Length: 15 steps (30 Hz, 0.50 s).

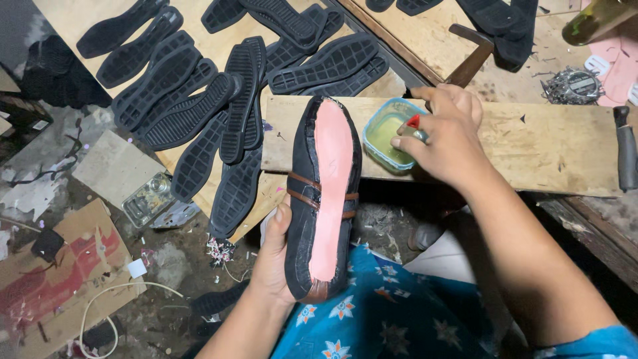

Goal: The person holds a black Mary Jane shoe upper and uses a brush to apply glue from a small container along the bottom edge of the shoe, rotating the shoe to coat the edge around the toe and sides. After finishing, the person places the glued shoe on a rack with other completed uppers.

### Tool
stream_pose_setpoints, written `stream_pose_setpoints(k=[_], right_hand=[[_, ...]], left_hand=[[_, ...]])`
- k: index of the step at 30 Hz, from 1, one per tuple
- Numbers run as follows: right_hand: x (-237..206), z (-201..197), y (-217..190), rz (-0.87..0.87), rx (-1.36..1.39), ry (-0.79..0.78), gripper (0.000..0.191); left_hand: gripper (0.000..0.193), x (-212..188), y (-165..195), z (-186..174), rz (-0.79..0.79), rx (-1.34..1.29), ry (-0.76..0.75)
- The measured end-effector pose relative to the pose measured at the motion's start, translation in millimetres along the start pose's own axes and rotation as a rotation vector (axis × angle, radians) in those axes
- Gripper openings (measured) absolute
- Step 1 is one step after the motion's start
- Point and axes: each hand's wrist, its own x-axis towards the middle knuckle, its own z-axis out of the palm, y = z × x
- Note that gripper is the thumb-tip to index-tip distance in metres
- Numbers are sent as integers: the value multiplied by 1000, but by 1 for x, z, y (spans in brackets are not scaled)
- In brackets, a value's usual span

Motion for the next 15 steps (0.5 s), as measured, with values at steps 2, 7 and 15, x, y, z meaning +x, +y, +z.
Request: stream_pose_setpoints(k=[2,7,15], right_hand=[[1,-11,-6,29,59,21,20],[-21,-45,-17,179,307,146,18],[-70,-60,-56,606,1232,-16,21]], left_hand=[[67,0,2,1,27,42,-24],[67,5,7,7,78,179,69],[69,8,-2,25,55,204,56]])
